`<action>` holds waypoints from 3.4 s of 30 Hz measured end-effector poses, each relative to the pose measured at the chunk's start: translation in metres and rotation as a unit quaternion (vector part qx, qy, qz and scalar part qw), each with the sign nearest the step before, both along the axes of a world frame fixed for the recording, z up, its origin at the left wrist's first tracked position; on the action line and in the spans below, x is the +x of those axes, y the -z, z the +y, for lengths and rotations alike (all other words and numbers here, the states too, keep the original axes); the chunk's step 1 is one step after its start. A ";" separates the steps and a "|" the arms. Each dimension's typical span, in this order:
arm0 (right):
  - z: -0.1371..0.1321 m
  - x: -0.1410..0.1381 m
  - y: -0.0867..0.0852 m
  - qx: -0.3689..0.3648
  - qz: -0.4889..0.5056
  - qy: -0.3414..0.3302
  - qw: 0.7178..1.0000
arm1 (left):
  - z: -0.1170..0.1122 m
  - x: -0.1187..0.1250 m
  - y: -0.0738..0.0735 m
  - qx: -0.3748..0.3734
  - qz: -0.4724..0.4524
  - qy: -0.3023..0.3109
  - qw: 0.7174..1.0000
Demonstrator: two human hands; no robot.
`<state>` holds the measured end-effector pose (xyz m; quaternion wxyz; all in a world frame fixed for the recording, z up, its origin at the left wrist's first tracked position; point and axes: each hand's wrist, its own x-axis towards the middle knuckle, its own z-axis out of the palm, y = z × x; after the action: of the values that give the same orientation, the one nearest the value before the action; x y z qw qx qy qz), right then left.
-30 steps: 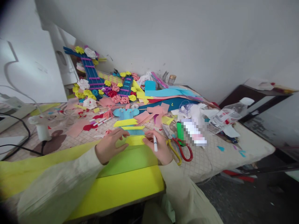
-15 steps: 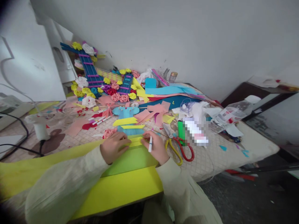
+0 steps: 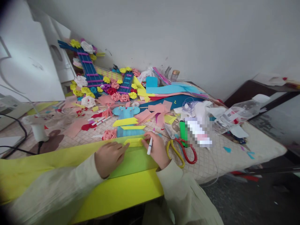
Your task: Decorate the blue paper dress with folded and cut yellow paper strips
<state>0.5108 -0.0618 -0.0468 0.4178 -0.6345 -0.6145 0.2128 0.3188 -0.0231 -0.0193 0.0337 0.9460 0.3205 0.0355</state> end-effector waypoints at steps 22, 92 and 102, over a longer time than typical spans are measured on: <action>0.004 0.001 0.009 0.029 -0.015 -0.020 0.999 | -0.007 0.005 0.001 -0.032 0.051 -0.024 0.998; 0.039 -0.014 0.001 0.039 -0.130 -0.036 0.990 | 0.001 0.003 0.005 -0.041 0.040 -0.021 0.998; 0.042 -0.013 0.005 0.036 -0.126 -0.034 0.991 | 0.001 0.004 0.003 -0.037 0.048 -0.020 0.998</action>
<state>0.4974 -0.0199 -0.0521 0.3520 -0.6193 -0.6910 0.1231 0.3225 -0.0219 -0.0222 0.0529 0.9382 0.3413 -0.0209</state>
